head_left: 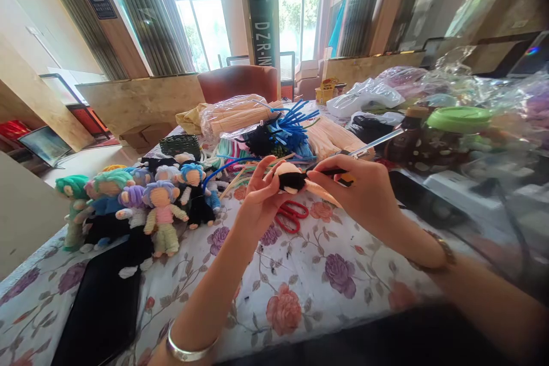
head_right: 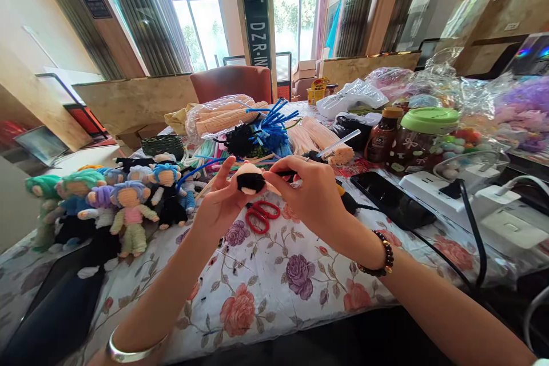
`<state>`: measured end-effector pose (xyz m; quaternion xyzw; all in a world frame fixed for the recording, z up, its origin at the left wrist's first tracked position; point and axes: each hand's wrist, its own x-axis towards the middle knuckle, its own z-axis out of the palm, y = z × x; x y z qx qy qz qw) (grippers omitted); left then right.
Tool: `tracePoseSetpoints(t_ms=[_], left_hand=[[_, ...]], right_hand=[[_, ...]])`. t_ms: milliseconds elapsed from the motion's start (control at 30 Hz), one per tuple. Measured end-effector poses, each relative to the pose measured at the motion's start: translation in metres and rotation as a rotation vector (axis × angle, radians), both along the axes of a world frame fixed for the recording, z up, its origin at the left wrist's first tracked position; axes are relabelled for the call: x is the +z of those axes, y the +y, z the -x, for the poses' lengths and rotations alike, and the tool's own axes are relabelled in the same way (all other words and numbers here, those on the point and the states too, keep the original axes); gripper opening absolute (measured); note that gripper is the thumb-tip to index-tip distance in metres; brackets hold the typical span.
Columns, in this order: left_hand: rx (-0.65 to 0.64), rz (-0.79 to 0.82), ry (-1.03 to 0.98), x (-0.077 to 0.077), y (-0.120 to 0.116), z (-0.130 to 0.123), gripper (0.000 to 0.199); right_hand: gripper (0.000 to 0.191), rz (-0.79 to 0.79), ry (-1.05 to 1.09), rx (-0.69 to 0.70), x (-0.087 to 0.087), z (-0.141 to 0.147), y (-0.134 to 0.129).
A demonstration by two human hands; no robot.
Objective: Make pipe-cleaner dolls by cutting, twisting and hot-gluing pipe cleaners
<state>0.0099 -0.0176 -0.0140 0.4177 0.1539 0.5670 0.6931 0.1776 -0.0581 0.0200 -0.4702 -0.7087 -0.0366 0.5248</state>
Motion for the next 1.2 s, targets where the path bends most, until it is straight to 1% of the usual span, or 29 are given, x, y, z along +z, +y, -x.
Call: tracePoseSetpoints(t_ms=[100, 200, 400, 600, 733, 967, 1200], left_hand=[[0.020, -0.016, -0.015, 0.0005, 0.0001, 0.0000, 0.042], [0.025, -0.039, -0.005, -0.0002, 0.0002, 0.0006, 0.045], [0.019, -0.092, 0.028, -0.0018, 0.0005, 0.0024, 0.044], [-0.007, -0.080, -0.007, -0.0017, 0.0006, 0.0045, 0.044], [-0.035, -0.056, -0.041, -0.0018, 0.0005, 0.0041, 0.042], [-0.018, -0.087, 0.003, -0.0020, 0.0002, 0.0038, 0.043], [-0.014, -0.101, 0.018, -0.0040, 0.0021, 0.0072, 0.048]], right_hand=[[0.009, -0.013, -0.047, 0.006, -0.0006, 0.0006, 0.0005], [0.008, 0.012, -0.051, 0.024, -0.0006, 0.0012, 0.0001], [0.009, 0.088, 0.008, 0.099, 0.0017, 0.0015, -0.0016], [0.012, 0.188, 0.099, 0.182, 0.0050, -0.0022, -0.0025], [0.012, 0.214, 0.152, 0.220, 0.0058, -0.0028, -0.0036], [0.013, 0.136, 0.037, 0.142, 0.0064, -0.0019, -0.0053], [0.013, -0.049, -0.178, 0.068, 0.0048, -0.0046, -0.0032]])
